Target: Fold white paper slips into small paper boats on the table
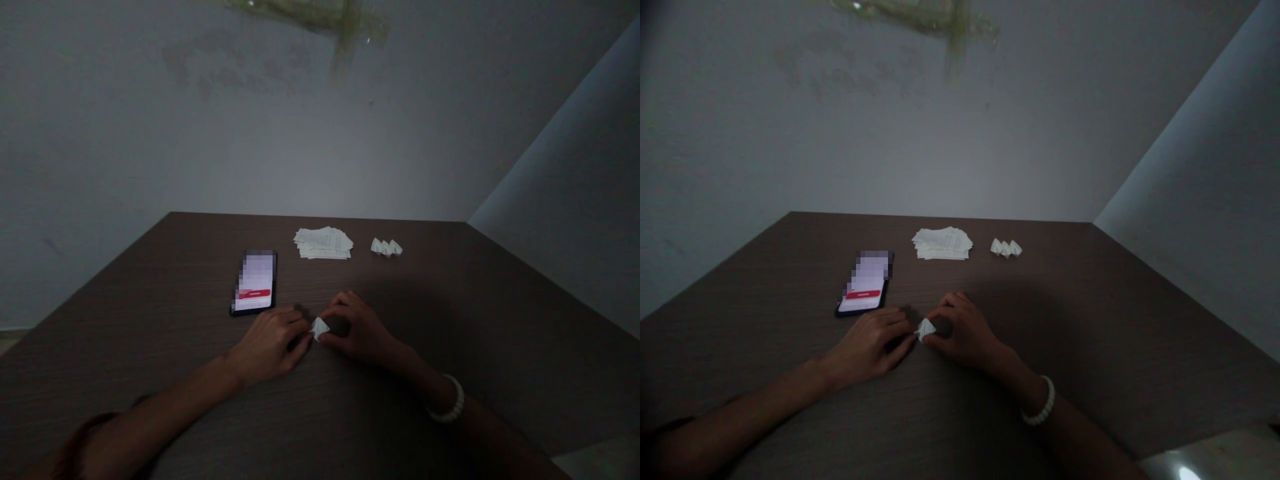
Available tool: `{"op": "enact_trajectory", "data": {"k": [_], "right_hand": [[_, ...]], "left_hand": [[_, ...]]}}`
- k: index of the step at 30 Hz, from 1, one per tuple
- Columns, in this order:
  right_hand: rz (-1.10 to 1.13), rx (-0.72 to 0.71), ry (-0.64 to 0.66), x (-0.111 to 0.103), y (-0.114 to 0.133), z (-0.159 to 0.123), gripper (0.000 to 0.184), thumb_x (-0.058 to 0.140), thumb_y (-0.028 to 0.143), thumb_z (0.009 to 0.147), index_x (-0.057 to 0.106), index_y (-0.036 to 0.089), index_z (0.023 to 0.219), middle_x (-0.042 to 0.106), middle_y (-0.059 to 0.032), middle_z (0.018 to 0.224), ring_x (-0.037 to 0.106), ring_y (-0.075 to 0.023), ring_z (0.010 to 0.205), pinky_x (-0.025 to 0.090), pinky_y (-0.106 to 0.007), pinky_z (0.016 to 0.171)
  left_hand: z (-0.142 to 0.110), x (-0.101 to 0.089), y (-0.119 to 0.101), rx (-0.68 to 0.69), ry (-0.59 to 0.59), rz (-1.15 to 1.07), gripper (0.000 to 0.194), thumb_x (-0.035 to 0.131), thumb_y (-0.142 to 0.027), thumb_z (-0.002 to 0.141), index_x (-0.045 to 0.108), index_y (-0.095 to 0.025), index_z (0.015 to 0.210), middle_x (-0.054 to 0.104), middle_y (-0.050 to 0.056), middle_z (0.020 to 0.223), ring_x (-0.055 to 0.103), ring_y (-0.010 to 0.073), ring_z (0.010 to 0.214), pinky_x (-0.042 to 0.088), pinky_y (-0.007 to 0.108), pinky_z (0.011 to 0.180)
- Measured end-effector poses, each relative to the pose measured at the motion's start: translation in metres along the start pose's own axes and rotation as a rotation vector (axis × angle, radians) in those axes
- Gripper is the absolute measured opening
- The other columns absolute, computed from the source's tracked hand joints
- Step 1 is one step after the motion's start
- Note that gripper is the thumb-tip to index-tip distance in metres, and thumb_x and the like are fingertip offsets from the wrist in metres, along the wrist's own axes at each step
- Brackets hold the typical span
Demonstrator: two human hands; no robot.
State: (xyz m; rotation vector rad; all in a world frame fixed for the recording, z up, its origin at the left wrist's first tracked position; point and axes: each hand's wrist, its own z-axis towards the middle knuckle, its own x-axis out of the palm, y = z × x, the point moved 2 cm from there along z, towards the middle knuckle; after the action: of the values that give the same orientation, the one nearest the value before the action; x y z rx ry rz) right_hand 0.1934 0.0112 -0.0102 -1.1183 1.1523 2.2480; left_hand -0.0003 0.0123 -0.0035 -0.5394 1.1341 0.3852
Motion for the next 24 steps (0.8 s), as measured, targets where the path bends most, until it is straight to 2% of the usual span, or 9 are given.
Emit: {"op": "enact_trajectory", "data": {"k": [5,10,15,24], "right_hand": [[0.132,-0.016,-0.074,0.0003,0.003,0.0008,0.026,0.078,0.022,0.07,0.063,0.019,0.091,0.063,-0.0005,0.083,0.057,-0.0156,0.078,0.043,-0.031,0.076],[0.213,-0.05,-0.119,0.0026,0.0057,-0.0011,0.008,0.069,0.02,0.079,0.065,0.02,0.086,0.062,0.0009,0.073,0.054,-0.0119,0.065,0.042,-0.025,0.063],[0.179,-0.112,-0.173,0.0032,0.0048,-0.0014,0.005,0.067,0.025,0.082,0.066,0.02,0.083,0.065,-0.0008,0.076,0.057,-0.0138,0.071,0.043,-0.027,0.068],[0.069,-0.27,-0.19,0.0027,0.0074,0.0016,0.007,0.061,0.022,0.088,0.066,0.02,0.083,0.069,-0.0009,0.08,0.059,-0.0139,0.074,0.042,-0.03,0.075]], "left_hand": [[-0.0006,-0.0009,0.0024,-0.049,-0.035,-0.052,0.016,0.047,-0.024,0.093,0.061,-0.015,0.092,0.061,0.005,0.083,0.058,0.0181,0.073,0.045,0.029,0.064],[-0.0015,-0.0042,0.0053,-0.043,-0.088,-0.15,0.014,0.047,-0.023,0.093,0.059,-0.015,0.092,0.06,0.005,0.086,0.059,0.0167,0.074,0.046,0.027,0.063],[-0.0018,-0.0045,0.0043,0.039,-0.126,-0.185,0.018,0.043,-0.021,0.095,0.059,-0.016,0.089,0.059,0.004,0.082,0.058,0.0148,0.072,0.045,0.025,0.062],[-0.0031,-0.0059,0.0042,0.046,-0.042,-0.174,0.023,0.037,-0.021,0.097,0.057,-0.015,0.085,0.056,0.004,0.08,0.055,0.0156,0.071,0.044,0.027,0.064]]}}
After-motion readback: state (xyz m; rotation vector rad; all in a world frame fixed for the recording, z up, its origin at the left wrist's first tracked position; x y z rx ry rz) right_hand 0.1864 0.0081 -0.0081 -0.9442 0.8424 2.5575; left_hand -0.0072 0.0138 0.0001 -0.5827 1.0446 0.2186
